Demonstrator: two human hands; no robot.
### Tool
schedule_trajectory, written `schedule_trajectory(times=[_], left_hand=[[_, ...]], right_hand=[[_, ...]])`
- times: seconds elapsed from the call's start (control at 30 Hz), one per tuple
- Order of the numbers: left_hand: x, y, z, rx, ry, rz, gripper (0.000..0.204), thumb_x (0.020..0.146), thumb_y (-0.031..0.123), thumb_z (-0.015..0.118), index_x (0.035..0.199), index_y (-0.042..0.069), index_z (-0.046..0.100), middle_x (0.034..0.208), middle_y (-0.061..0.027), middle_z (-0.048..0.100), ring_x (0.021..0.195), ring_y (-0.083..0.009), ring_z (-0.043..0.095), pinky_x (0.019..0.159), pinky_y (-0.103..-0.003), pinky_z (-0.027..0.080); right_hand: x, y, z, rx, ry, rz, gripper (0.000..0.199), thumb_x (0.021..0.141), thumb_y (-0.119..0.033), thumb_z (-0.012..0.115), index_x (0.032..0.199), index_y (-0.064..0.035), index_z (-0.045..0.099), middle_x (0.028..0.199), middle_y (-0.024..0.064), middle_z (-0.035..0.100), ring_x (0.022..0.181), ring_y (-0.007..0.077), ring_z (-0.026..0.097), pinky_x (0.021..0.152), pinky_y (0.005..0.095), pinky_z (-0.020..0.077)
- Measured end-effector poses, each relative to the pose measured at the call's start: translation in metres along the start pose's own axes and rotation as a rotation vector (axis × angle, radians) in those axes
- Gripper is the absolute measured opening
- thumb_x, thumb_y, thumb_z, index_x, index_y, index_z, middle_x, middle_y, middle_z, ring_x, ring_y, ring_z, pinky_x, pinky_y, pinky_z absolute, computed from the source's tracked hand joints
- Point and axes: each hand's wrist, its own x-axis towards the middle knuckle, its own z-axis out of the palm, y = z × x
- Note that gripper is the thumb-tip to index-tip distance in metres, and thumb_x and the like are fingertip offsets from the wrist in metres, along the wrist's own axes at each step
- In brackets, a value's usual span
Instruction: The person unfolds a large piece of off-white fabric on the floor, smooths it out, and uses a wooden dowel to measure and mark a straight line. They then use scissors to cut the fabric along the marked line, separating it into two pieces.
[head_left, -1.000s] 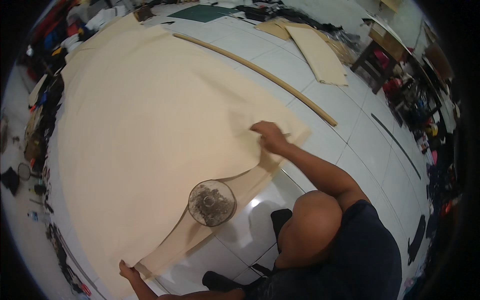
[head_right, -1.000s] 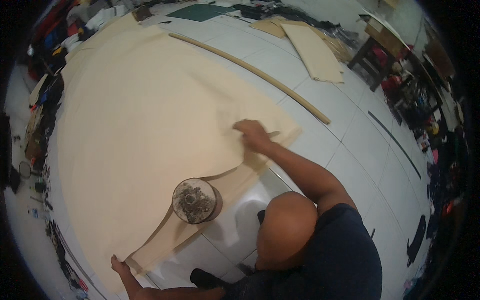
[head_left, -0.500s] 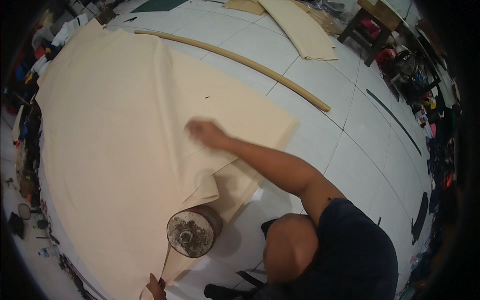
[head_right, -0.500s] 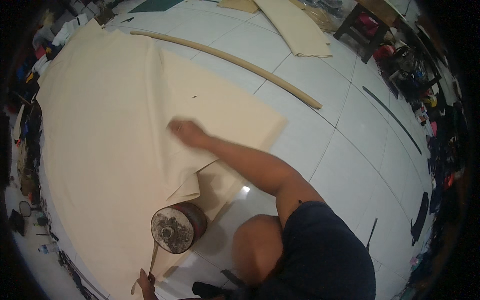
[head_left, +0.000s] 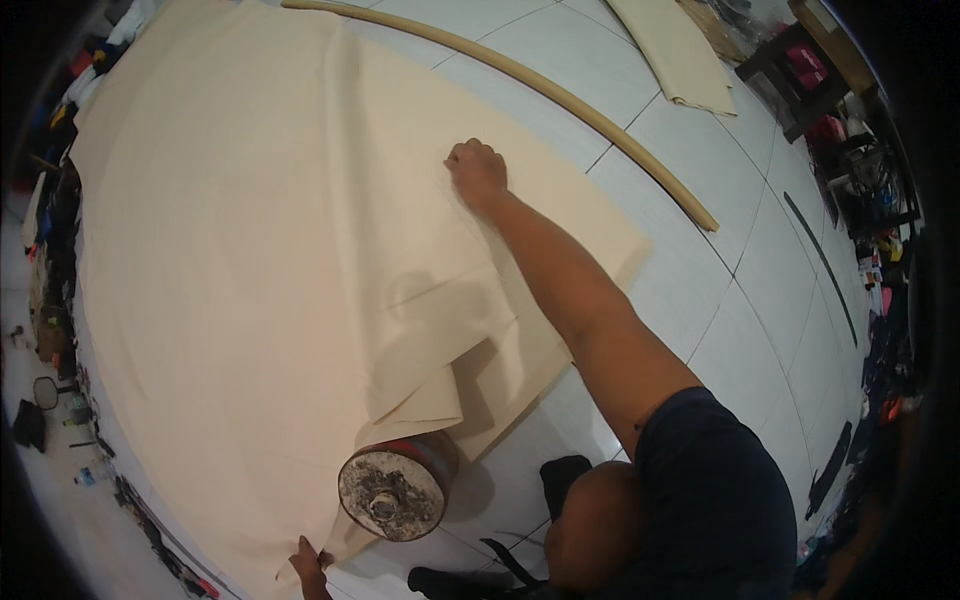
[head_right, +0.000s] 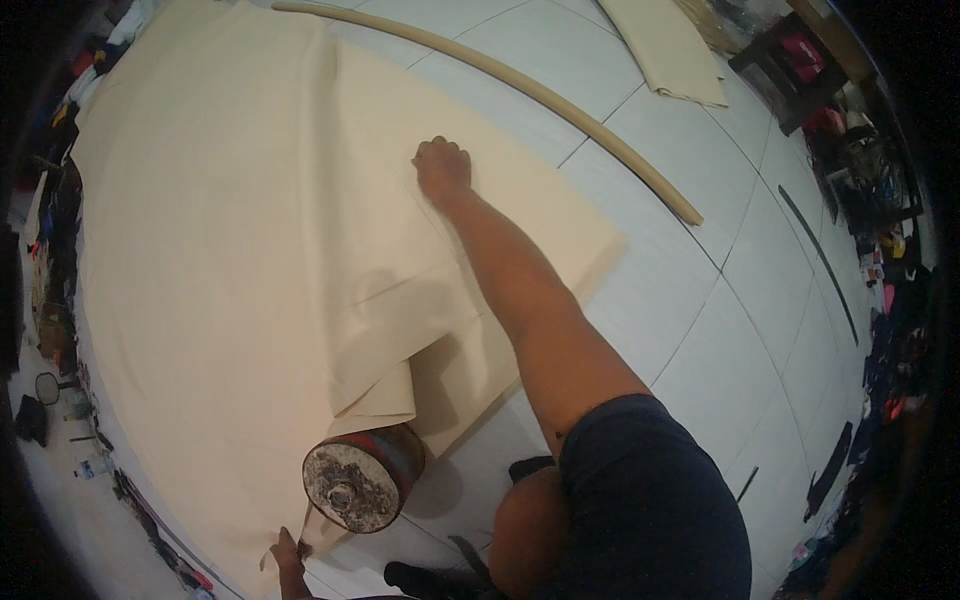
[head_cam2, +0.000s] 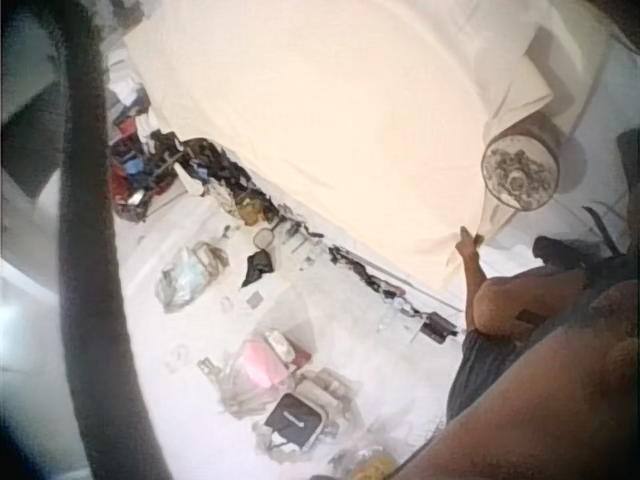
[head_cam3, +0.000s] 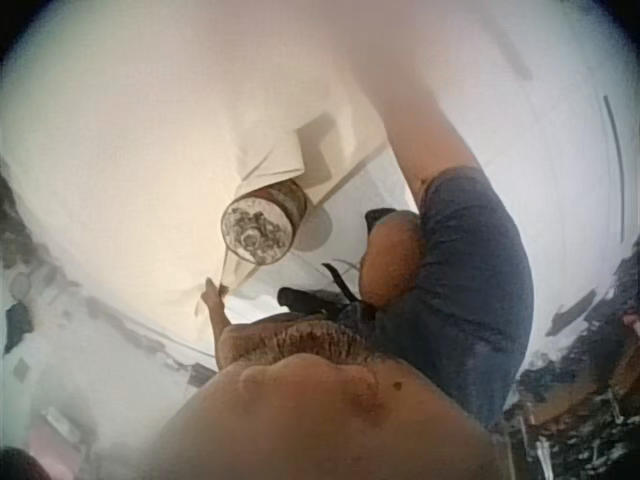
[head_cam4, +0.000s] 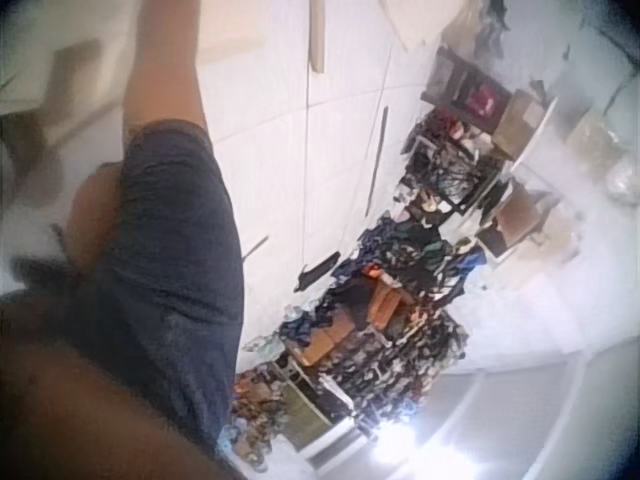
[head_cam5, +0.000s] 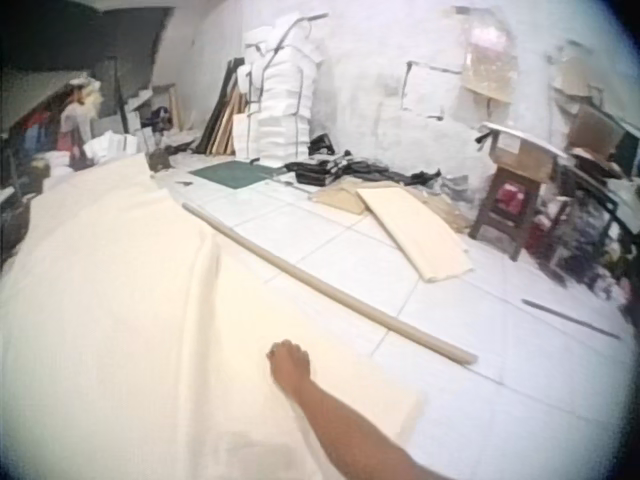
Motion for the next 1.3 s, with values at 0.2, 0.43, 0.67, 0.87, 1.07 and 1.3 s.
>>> schedule_trajectory(times=[0.2, 0.43, 0.67, 0.87, 1.07, 1.3], left_hand=[[-0.009, 0.007, 0.012, -0.095, 0.052, 0.016, 0.042, 0.086, 0.035, 0.062, 0.088, -0.007, 0.056, 0.071, -0.0141, 0.06, 0.052, -0.0234, 0.058, 0.042, -0.034, 0.047], [0.031, -0.041, -0.012, -0.223, 0.072, 0.044, 0.046, 0.087, 0.043, 0.06, 0.103, 0.0, 0.06, 0.084, -0.0114, 0.065, 0.068, -0.0243, 0.064, 0.055, -0.037, 0.051], [0.005, -0.031, -0.017, -0.975, -0.327, 0.112, 0.049, 0.092, 0.051, 0.052, 0.115, 0.008, 0.059, 0.099, -0.0067, 0.067, 0.089, -0.0228, 0.065, 0.074, -0.035, 0.054], [0.046, -0.062, -0.042, -1.345, -0.315, 0.221, 0.051, 0.095, 0.04, 0.052, 0.128, 0.002, 0.05, 0.122, -0.0115, 0.06, 0.114, -0.0265, 0.056, 0.096, -0.04, 0.047], [0.125, -0.064, -0.114, -1.43, 0.042, 0.135, 0.051, 0.088, 0.012, 0.063, 0.133, -0.001, 0.044, 0.129, -0.0168, 0.053, 0.113, -0.0328, 0.056, 0.092, -0.048, 0.05], [0.243, 0.043, -0.305, -1.023, 0.52, 0.434, 0.057, 0.085, 0.021, 0.062, 0.137, 0.004, 0.045, 0.121, -0.0127, 0.058, 0.104, -0.0275, 0.058, 0.091, -0.041, 0.048]], right_hand=[[-0.003, 0.175, -0.043, 0.224, 0.411, 0.067, 0.03, 0.096, -0.018, 0.042, 0.115, -0.0028, 0.059, 0.118, 0.0153, 0.059, 0.11, 0.0335, 0.056, 0.097, 0.0448, 0.0421], [-0.136, 0.297, -0.174, -0.333, 0.318, 0.878, 0.047, 0.094, -0.042, 0.054, 0.101, 0.0019, 0.068, 0.092, 0.0212, 0.068, 0.091, 0.0357, 0.064, 0.087, 0.0438, 0.0471], [-0.246, 0.061, -0.089, 0.271, -0.364, 0.386, 0.068, 0.092, -0.063, 0.047, 0.09, 0.002, 0.067, 0.084, 0.0163, 0.067, 0.073, 0.0294, 0.063, 0.073, 0.0383, 0.0505], [-0.229, -0.064, -0.085, 0.93, -0.721, 0.76, 0.074, 0.089, -0.068, 0.047, 0.107, 0.0032, 0.06, 0.073, 0.0099, 0.065, 0.052, 0.0178, 0.061, 0.048, 0.0269, 0.0425], [-0.177, -0.039, -0.055, 1.077, -0.124, 0.532, 0.054, 0.089, -0.036, 0.062, 0.126, 0.0, 0.046, 0.117, 0.0147, 0.058, 0.099, 0.026, 0.061, 0.078, 0.041, 0.0552], [0.09, -0.144, -0.279, 0.672, 0.192, 0.09, 0.058, 0.088, -0.048, 0.054, 0.109, 0.0056, 0.061, 0.105, 0.023, 0.062, 0.097, 0.0278, 0.06, 0.084, 0.0424, 0.0467]])
